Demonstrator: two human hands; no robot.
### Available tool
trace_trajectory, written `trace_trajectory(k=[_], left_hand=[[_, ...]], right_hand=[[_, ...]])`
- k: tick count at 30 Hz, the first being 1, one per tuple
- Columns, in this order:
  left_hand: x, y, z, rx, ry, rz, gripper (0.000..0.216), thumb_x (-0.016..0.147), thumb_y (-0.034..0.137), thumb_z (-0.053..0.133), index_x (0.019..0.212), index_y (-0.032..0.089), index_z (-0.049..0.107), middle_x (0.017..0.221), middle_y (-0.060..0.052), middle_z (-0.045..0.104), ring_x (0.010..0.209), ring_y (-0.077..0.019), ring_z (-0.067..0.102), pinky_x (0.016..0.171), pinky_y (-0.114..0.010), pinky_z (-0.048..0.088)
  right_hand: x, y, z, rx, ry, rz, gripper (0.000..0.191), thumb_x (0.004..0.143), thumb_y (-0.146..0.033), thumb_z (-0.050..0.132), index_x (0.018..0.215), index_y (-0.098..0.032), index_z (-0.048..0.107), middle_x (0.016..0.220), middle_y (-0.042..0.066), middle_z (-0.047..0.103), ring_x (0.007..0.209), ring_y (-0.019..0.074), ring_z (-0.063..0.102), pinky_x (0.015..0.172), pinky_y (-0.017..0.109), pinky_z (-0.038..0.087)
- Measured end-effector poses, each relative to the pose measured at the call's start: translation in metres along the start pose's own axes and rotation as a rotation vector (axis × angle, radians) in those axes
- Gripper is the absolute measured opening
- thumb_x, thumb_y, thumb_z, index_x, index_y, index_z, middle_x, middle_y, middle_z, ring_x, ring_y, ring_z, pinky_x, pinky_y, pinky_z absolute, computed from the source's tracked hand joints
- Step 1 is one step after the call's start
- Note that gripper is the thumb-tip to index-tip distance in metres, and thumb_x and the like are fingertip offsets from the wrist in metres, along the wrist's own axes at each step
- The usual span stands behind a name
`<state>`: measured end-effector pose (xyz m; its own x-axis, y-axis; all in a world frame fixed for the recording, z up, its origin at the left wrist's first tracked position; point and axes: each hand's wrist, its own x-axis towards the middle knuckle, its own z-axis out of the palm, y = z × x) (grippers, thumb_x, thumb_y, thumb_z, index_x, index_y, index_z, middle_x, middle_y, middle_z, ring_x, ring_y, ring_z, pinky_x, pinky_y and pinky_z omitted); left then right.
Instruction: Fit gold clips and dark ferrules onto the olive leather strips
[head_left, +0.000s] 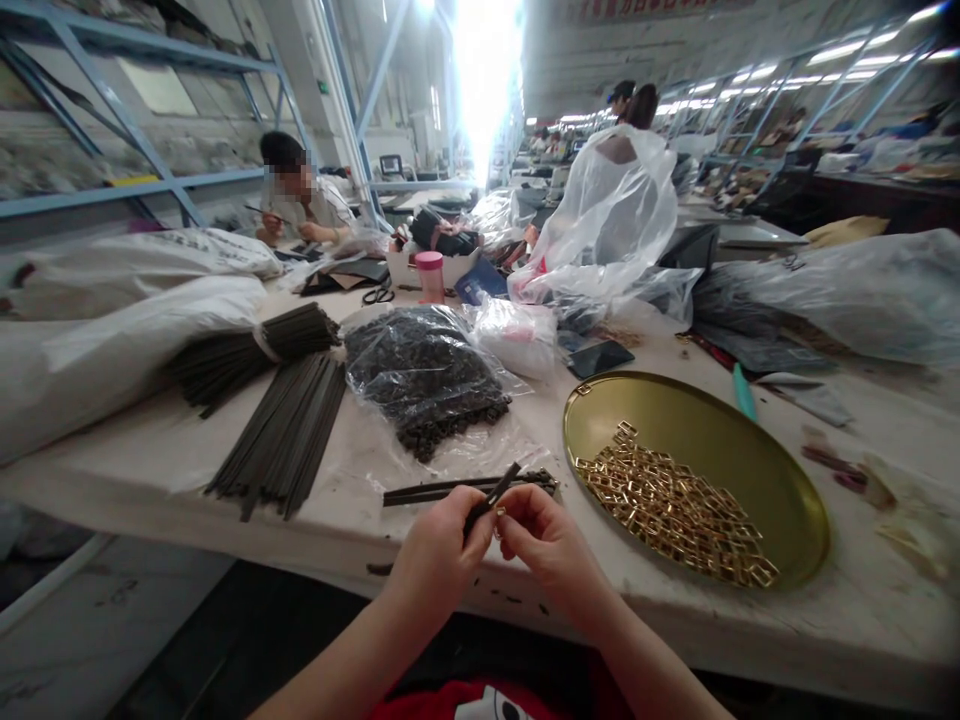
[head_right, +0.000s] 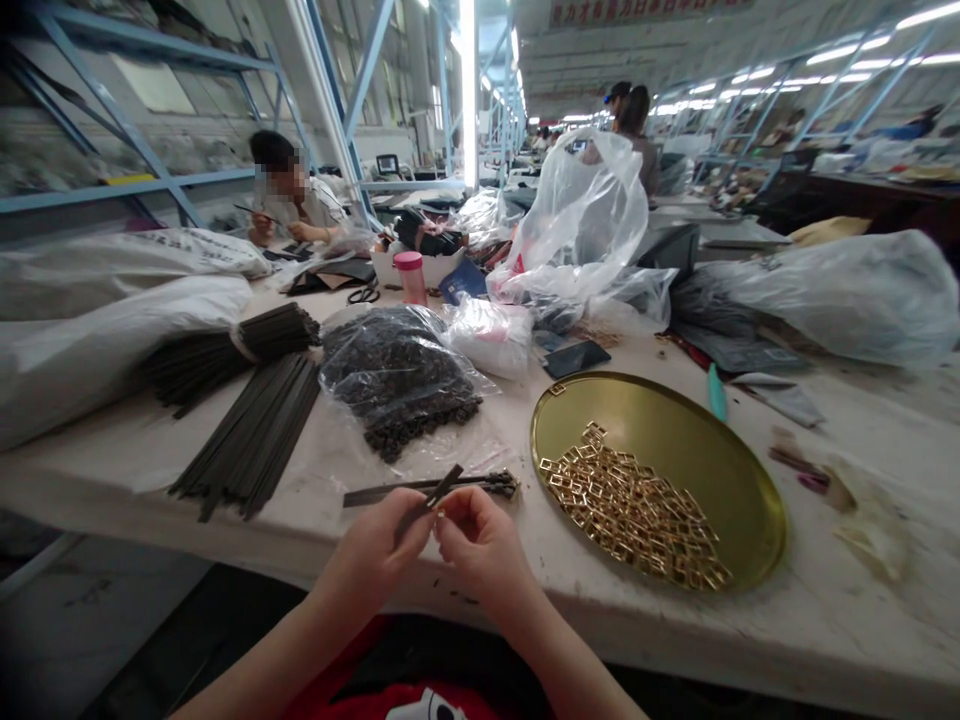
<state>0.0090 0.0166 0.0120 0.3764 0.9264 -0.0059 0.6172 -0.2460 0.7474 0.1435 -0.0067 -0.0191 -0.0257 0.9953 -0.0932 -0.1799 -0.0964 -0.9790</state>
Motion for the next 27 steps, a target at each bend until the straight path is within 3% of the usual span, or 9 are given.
trace_trajectory(k=[8, 16, 20, 23, 27], left_hand=[[-0.012, -0.005, 0.004, 0.300, 0.102, 0.122, 0.014, 0.086, 0.022, 0.042, 0.083, 0.017, 0.055, 0.072, -0.003, 0.064, 0.068, -0.0194, 0.062, 0.060, -0.027, 0.043], [-0.018, -0.016, 0.010, 0.445, 0.082, 0.366, 0.021, 0.088, 0.020, 0.037, 0.081, 0.017, 0.056, 0.066, -0.002, 0.063, 0.060, -0.0168, 0.060, 0.055, -0.025, 0.043], [-0.018, -0.020, 0.003, 0.539, 0.080, 0.562, 0.020, 0.086, 0.018, 0.038, 0.094, 0.016, 0.056, 0.068, -0.002, 0.063, 0.060, -0.0156, 0.058, 0.054, -0.023, 0.042], [-0.018, -0.022, -0.002, 0.618, 0.062, 0.698, 0.021, 0.086, 0.016, 0.037, 0.097, 0.015, 0.055, 0.067, -0.002, 0.062, 0.058, -0.0161, 0.057, 0.049, -0.023, 0.039], [-0.020, -0.025, 0.000, 0.672, -0.010, 0.781, 0.019, 0.086, 0.015, 0.037, 0.091, 0.015, 0.056, 0.069, -0.003, 0.063, 0.059, -0.0163, 0.057, 0.049, -0.024, 0.038]], right_hand=[[-0.002, 0.010, 0.008, -0.164, 0.107, -0.102, 0.009, 0.074, -0.025, 0.057, 0.070, -0.019, 0.050, 0.062, -0.004, 0.050, 0.058, 0.0108, 0.046, 0.055, 0.023, 0.038], [-0.004, 0.021, 0.007, 0.011, 0.160, -0.076, 0.011, 0.068, -0.022, 0.062, 0.077, -0.020, 0.055, 0.071, -0.001, 0.058, 0.069, 0.0140, 0.055, 0.067, 0.026, 0.043], [-0.011, 0.010, 0.003, 0.228, 0.081, 0.123, 0.031, 0.065, -0.022, 0.068, 0.094, -0.021, 0.058, 0.082, 0.001, 0.063, 0.074, 0.0135, 0.057, 0.069, 0.026, 0.044], [-0.015, 0.003, -0.001, 0.424, 0.022, 0.333, 0.033, 0.065, -0.026, 0.070, 0.095, -0.019, 0.059, 0.094, 0.004, 0.065, 0.081, 0.0138, 0.059, 0.076, 0.027, 0.043], [-0.018, 0.011, -0.003, 0.462, -0.032, 0.410, 0.033, 0.066, -0.028, 0.072, 0.095, -0.017, 0.059, 0.089, 0.005, 0.067, 0.075, 0.0123, 0.060, 0.072, 0.026, 0.043]])
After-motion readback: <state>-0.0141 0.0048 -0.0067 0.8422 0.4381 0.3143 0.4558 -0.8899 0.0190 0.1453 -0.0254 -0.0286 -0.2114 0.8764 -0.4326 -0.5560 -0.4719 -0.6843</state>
